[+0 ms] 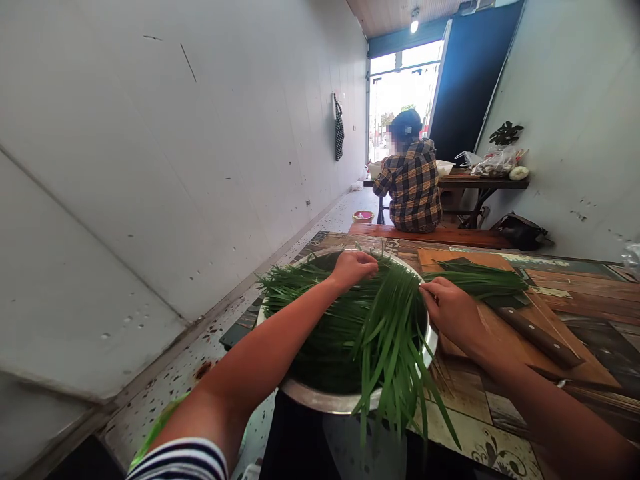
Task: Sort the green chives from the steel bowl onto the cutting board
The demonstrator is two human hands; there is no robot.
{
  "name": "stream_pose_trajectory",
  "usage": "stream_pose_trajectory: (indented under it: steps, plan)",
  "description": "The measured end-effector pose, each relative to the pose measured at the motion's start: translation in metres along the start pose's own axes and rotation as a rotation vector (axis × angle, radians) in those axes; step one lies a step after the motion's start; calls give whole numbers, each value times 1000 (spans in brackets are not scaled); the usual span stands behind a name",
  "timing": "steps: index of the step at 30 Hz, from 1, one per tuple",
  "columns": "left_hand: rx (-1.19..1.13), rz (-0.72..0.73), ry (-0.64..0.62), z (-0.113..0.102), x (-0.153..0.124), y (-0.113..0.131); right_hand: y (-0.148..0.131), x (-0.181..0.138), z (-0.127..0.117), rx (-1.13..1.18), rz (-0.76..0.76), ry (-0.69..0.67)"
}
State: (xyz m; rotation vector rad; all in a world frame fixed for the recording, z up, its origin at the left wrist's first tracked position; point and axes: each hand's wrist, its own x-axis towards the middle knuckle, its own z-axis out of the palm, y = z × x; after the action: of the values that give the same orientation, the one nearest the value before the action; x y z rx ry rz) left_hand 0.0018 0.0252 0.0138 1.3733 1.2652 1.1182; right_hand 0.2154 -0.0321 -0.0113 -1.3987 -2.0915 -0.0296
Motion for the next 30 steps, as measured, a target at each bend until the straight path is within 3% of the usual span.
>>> stream_pose_trajectory:
  steps: [30]
  plan:
    - [25,45,19,4,-2,-1,-1,0,-1,5,0,6]
